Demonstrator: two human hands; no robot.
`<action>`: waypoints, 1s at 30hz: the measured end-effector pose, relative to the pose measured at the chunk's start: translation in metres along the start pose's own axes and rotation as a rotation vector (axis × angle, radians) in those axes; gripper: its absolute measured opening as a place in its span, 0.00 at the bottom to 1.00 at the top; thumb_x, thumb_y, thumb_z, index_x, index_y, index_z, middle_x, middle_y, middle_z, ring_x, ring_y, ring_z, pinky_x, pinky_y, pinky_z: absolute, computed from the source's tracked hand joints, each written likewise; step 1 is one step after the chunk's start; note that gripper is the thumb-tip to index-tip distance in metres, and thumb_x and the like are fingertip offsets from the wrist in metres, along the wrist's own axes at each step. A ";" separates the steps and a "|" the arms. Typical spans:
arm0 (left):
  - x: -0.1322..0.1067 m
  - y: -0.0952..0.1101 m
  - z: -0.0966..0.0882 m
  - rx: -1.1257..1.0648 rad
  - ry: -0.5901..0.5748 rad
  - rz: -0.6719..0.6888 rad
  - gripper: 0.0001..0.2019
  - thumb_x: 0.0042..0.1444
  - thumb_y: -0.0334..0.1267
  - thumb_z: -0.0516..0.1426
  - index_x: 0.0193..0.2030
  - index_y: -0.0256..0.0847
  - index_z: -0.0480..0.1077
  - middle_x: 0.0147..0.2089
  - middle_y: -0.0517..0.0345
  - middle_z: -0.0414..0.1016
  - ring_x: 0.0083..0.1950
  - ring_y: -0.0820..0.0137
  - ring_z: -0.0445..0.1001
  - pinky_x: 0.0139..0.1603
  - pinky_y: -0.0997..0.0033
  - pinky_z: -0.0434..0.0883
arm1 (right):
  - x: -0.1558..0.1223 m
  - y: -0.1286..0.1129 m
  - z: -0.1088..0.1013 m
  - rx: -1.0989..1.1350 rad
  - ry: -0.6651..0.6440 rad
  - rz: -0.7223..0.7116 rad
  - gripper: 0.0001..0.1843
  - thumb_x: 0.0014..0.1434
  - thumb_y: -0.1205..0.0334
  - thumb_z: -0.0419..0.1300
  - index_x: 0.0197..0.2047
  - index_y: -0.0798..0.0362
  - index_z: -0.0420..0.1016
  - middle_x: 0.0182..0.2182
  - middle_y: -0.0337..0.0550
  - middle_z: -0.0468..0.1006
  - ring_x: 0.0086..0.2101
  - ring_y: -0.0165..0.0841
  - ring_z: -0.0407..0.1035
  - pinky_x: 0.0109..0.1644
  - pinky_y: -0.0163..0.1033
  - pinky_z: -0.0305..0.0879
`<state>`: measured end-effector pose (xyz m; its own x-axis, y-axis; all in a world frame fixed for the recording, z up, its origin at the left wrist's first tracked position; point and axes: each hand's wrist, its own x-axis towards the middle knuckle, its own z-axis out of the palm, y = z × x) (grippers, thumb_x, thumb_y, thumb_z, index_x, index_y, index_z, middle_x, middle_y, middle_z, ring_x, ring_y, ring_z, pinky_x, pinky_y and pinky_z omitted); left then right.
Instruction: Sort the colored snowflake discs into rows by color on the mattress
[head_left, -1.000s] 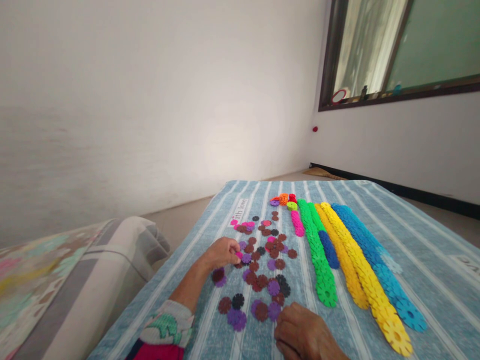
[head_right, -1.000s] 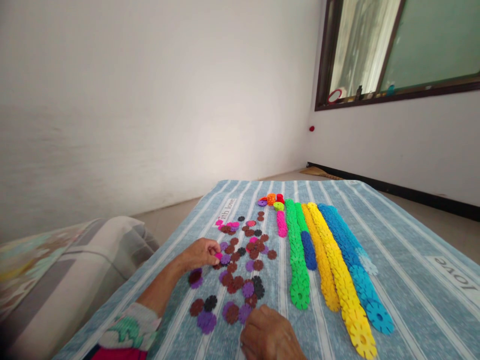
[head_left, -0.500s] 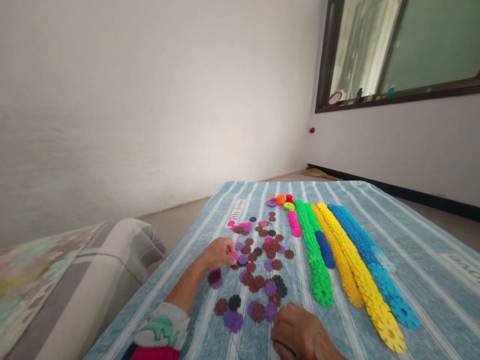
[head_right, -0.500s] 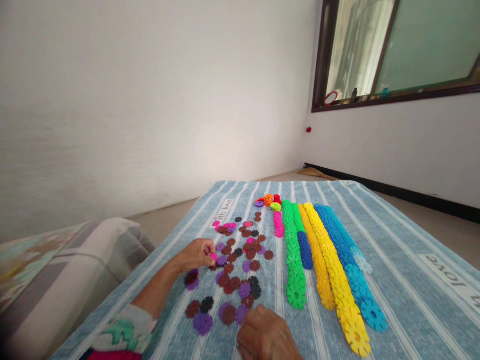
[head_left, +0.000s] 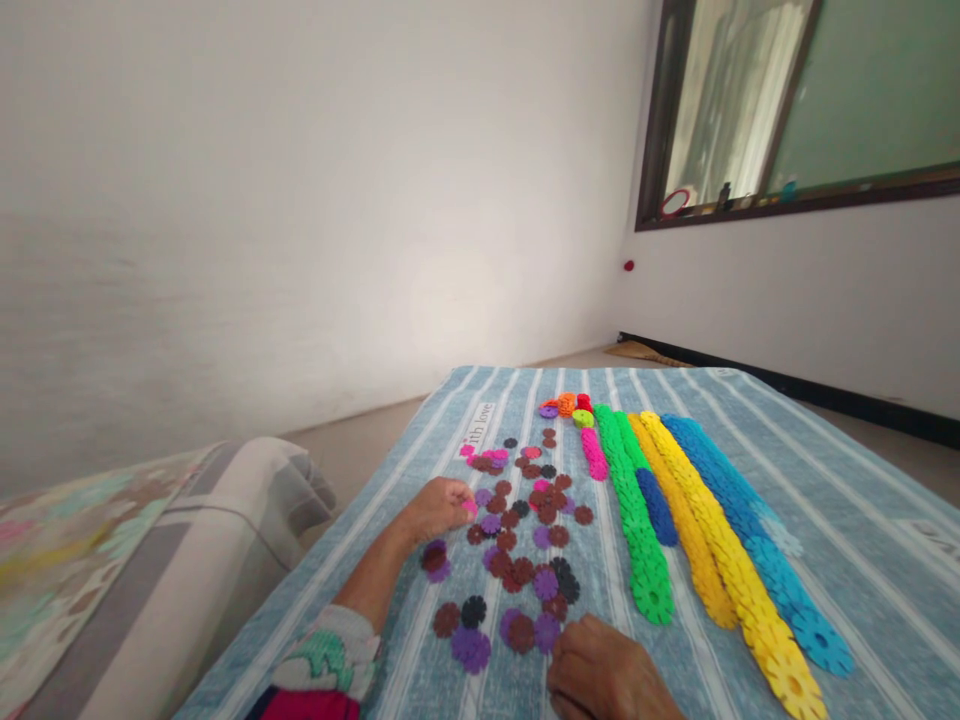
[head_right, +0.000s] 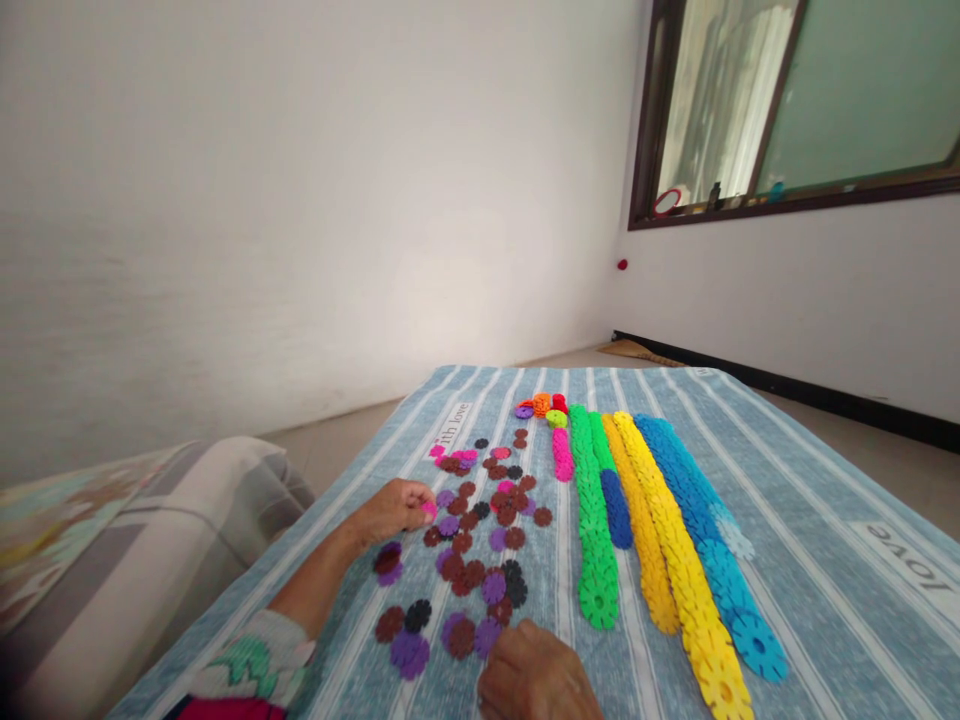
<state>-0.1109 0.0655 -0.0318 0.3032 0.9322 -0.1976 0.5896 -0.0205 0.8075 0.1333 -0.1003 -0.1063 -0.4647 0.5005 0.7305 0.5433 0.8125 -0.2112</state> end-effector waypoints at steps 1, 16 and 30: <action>0.000 0.001 0.001 -0.003 0.003 -0.012 0.08 0.36 0.38 0.56 0.25 0.37 0.67 0.18 0.66 0.64 0.21 0.77 0.58 0.24 0.75 0.54 | 0.000 0.000 0.000 -0.003 -0.008 0.001 0.09 0.52 0.73 0.53 0.25 0.51 0.59 0.24 0.34 0.69 0.26 0.28 0.64 0.27 0.33 0.53; -0.005 0.016 0.003 0.113 0.173 0.006 0.10 0.43 0.38 0.52 0.28 0.37 0.72 0.20 0.62 0.66 0.23 0.73 0.64 0.25 0.75 0.60 | 0.003 -0.002 -0.001 0.032 0.000 0.007 0.09 0.50 0.74 0.51 0.24 0.51 0.57 0.23 0.35 0.68 0.25 0.28 0.62 0.27 0.34 0.51; 0.022 0.090 0.061 0.376 0.130 0.314 0.11 0.49 0.31 0.51 0.35 0.38 0.74 0.22 0.62 0.70 0.26 0.73 0.69 0.30 0.76 0.63 | 0.011 0.000 0.002 -0.045 0.099 -0.056 0.10 0.54 0.70 0.53 0.23 0.51 0.58 0.22 0.34 0.67 0.22 0.28 0.58 0.23 0.36 0.47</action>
<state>-0.0054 0.0616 0.0029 0.4277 0.8969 0.1126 0.7209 -0.4136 0.5562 0.1270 -0.0941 -0.0998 -0.4251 0.4214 0.8011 0.5508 0.8227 -0.1405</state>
